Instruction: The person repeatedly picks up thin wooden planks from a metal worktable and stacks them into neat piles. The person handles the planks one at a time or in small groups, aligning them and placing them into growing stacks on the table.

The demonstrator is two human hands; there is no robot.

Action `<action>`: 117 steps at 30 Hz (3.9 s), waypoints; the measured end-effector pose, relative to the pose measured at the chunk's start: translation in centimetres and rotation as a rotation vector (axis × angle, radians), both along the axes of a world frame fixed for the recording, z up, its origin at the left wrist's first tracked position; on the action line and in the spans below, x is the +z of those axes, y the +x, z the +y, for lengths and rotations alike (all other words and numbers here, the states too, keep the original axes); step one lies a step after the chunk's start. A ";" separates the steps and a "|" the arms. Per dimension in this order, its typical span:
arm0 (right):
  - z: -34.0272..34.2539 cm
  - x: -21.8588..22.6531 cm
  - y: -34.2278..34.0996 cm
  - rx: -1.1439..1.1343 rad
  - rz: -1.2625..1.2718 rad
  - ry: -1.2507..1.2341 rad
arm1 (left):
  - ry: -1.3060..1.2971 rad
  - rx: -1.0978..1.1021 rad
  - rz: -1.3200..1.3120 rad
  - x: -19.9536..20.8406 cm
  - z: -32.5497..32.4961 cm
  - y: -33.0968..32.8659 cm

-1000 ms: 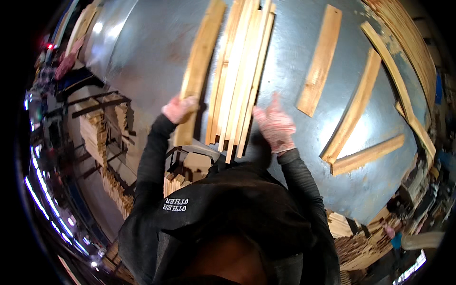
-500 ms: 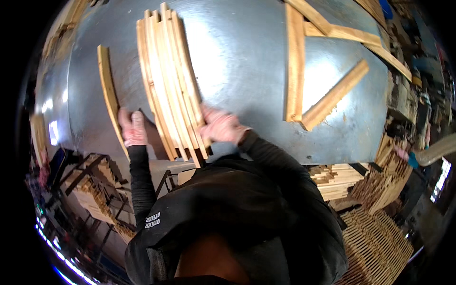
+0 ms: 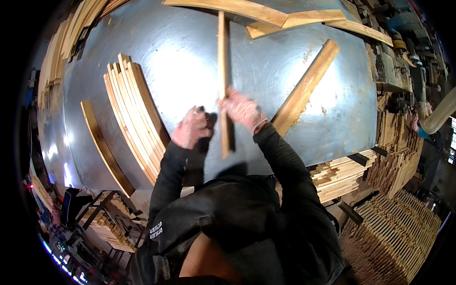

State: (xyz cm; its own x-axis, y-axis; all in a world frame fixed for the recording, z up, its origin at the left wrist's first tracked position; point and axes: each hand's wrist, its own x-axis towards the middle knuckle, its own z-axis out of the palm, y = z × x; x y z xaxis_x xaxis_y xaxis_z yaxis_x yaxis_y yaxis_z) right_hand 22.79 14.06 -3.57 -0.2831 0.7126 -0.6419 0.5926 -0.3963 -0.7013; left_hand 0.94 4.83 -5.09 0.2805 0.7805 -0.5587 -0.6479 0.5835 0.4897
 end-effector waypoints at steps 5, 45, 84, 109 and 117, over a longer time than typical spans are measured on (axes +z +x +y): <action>8.4 2.4 3.5 0.177 -0.325 0.760 | -0.163 -0.190 0.183 -3.7 -0.1 3.0; 7.7 -2.1 7.8 0.876 -0.109 1.337 | -0.110 0.241 0.911 -5.8 -1.9 3.3; 5.2 -4.4 -1.7 0.218 0.450 0.026 | -0.135 -0.022 1.578 -2.0 -1.1 10.1; 24.4 -3.2 22.1 0.385 0.343 0.023 | 0.316 0.224 2.028 2.4 -0.5 8.6; 16.7 -0.4 19.3 -0.567 -0.252 0.843 | -0.052 -0.073 0.318 -4.0 9.3 22.6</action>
